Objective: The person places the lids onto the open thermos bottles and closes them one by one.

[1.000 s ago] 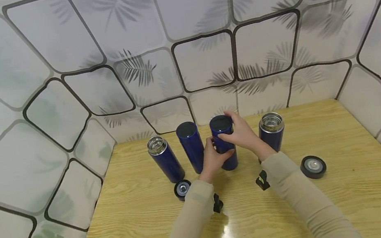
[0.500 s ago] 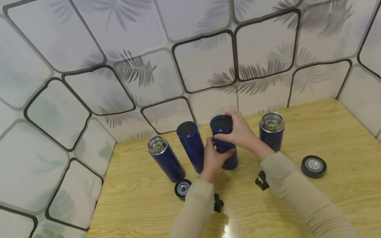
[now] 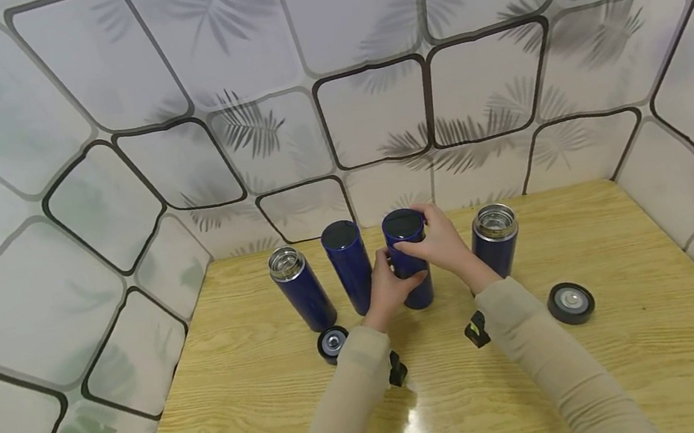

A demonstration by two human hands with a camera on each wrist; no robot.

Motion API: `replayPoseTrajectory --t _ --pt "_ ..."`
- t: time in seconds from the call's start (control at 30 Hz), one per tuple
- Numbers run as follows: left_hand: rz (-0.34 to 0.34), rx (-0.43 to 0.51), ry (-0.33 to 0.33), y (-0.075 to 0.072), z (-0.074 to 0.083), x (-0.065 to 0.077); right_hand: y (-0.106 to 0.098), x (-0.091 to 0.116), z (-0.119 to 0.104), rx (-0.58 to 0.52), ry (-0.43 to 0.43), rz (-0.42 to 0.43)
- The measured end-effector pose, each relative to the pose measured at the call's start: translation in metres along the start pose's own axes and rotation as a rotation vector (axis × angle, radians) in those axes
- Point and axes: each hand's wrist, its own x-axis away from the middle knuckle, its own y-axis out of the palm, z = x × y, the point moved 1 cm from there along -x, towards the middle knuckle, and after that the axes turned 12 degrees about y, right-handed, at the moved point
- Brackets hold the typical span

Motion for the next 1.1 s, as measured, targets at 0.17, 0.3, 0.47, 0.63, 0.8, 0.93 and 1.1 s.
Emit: replayPoseTrajectory --t 0.17,0.3,0.47,0.63,0.8,0.93,1.1 --pt "0.0 -0.005 0.005 -0.0008 -0.0011 0.0011 0.0043 0.0017 -0.0013 -0.01 0.006 0.051" --pt "0.0 0.0 0.013 -0.0017 0.0002 0.0021 0.0053 0.0024 0.0006 0.005 -0.006 0.049" --pt "-0.004 0.008 0.011 -0.0024 0.0019 0.0034 0.0041 0.0049 0.002 -0.009 -0.038 -0.002" --pt "-0.005 0.002 0.005 -0.0028 0.0029 0.0042 0.0031 0.0065 0.0011 -0.018 -0.058 -0.016" --pt "-0.004 0.002 0.003 -0.003 0.0034 0.0048 0.0041 0.007 -0.0013 -0.013 -0.032 0.001" --pt "-0.001 -0.002 0.003 -0.0031 0.0034 0.005 0.0065 0.0057 -0.0026 -0.005 -0.006 0.043" --pt "0.001 0.033 0.021 -0.004 0.0029 0.0059 0.0089 0.0048 -0.004 0.006 0.015 0.081"
